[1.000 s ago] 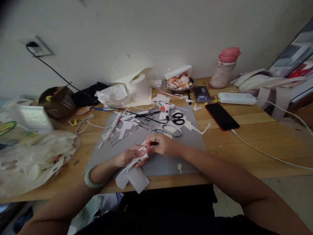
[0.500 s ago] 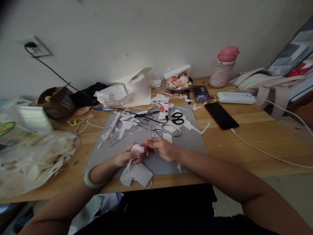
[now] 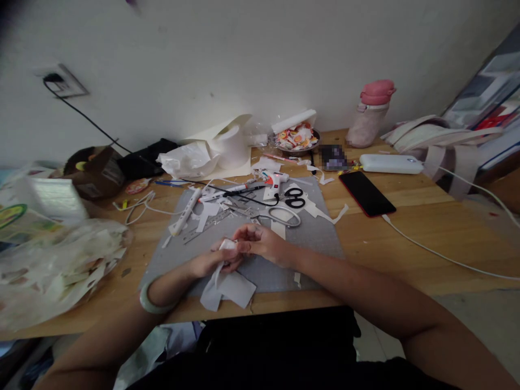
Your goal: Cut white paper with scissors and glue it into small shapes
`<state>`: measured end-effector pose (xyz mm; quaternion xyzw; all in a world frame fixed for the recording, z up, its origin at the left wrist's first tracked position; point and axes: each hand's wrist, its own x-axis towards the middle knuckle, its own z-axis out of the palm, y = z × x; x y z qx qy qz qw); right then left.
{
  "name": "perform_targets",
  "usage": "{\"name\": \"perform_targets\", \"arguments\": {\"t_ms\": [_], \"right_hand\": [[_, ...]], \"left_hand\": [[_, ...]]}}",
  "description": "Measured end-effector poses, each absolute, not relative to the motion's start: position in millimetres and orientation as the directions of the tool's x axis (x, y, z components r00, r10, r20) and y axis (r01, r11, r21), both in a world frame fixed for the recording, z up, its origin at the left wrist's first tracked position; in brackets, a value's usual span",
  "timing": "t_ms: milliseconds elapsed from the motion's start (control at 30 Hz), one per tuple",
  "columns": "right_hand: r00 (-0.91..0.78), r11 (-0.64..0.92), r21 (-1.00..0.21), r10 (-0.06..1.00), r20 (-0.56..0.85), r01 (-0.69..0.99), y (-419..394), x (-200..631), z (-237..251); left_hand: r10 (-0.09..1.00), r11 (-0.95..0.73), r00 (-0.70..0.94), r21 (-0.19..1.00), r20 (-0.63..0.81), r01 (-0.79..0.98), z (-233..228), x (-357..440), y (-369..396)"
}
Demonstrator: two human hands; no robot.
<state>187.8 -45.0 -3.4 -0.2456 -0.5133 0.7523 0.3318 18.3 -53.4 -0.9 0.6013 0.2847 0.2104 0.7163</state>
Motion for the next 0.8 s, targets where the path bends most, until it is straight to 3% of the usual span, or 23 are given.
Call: {"name": "perform_targets", "arguments": {"t_ms": [233, 400, 567, 700, 800], "right_hand": [[-0.727, 0.054, -0.992, 0.676, 0.12, -0.114, -44, 189, -3], [-0.705, 0.39, -0.921, 0.658, 0.265, 0.018, -46, 190, -4], [-0.642, 0.407, -0.911, 0.715, 0.277, 0.059, -48, 190, -8], [-0.526, 0.413, -0.903, 0.798, 0.295, 0.119, -47, 191, -9], [-0.478, 0.383, -0.917, 0.83, 0.286, 0.115, -46, 192, -8]], "left_hand": [[0.501, 0.227, 0.855, 0.974, -0.132, 0.017, -1, 15, -53], [0.484, 0.199, 0.864, 0.979, -0.142, 0.05, -6, 16, -52], [0.626, 0.031, 0.761, 0.981, -0.169, 0.193, -3, 20, -56], [0.826, -0.196, 0.562, 0.916, -0.037, 0.349, 5, 25, -60], [0.868, -0.243, 0.495, 0.897, 0.032, 0.368, 10, 27, -62]]}}
